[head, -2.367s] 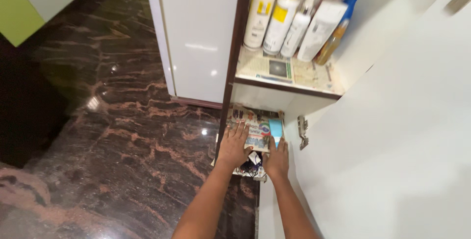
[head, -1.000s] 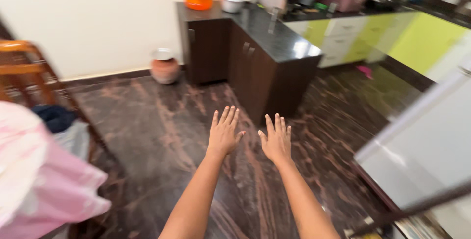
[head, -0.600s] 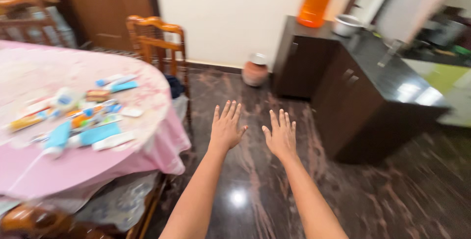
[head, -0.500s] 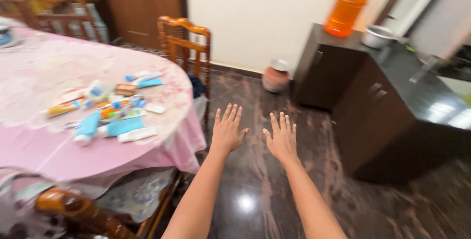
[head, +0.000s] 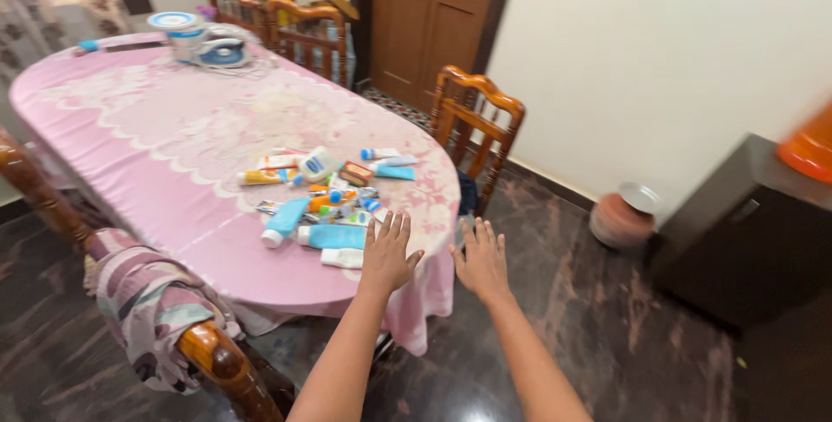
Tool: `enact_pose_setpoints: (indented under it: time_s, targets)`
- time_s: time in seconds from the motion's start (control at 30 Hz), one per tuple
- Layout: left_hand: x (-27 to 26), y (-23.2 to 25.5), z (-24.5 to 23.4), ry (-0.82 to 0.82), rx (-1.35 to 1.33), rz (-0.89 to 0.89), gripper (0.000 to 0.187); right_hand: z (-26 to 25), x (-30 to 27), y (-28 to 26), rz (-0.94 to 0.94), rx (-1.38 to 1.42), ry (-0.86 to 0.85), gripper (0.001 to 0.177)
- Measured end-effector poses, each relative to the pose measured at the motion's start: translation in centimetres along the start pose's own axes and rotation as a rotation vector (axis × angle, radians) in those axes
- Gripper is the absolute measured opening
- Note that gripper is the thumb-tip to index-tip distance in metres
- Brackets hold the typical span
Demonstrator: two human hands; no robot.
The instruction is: The person picks up various tubes and boxes of personal care products from a dining table and places them into a lower cabinet shelf. The person handles items one at a time, including tubes, boxes, and small packets, moving them from the table to the cabinet.
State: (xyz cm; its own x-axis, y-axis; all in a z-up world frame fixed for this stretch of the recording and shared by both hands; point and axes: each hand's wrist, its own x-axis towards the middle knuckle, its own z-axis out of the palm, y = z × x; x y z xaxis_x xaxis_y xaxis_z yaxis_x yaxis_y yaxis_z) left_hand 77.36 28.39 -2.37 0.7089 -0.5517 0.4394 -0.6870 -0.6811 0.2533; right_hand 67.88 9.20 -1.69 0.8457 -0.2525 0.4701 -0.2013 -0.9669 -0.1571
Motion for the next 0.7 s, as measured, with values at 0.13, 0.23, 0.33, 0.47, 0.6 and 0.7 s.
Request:
enact_pose_setpoints:
  time_s: [0.13, 0.23, 0.33, 0.47, 0.6, 0.7]
  targets:
    - [-0.2, -5.7, 2.1, -0.026, 0.017, -0.131, 0.08, 5.3, 2.9, -2.3, -0.108, 0.034, -0.062, 0.064]
    - [-0.9, -10.0, 3.3, -0.078, 0.043, -0.233, 0.078, 9.7, 4.3, -4.3, -0.162, 0.128, -0.088, 0.061]
    - [-1.7, -14.2, 4.2, -0.101, 0.087, -0.301, 0.075, 13.8, 5.0, -6.3, -0.179, 0.196, -0.16, 0.058]
    - [-2.3, -18.5, 6.3, -0.111, 0.105, -0.346, 0.074, 19.3, 5.0, -8.2, -0.229, 0.264, -0.254, 0.055]
    - [-2.7, -21.2, 8.7, -0.125, 0.027, -0.373, 0.071, 23.5, 4.7, -10.1, -0.248, 0.276, -0.285, 0.057]
    - [-3.2, -22.1, 10.6, -0.14, -0.091, -0.454, 0.068, 25.2, 5.0, -11.2, -0.191, 0.258, -0.341, 0.058]
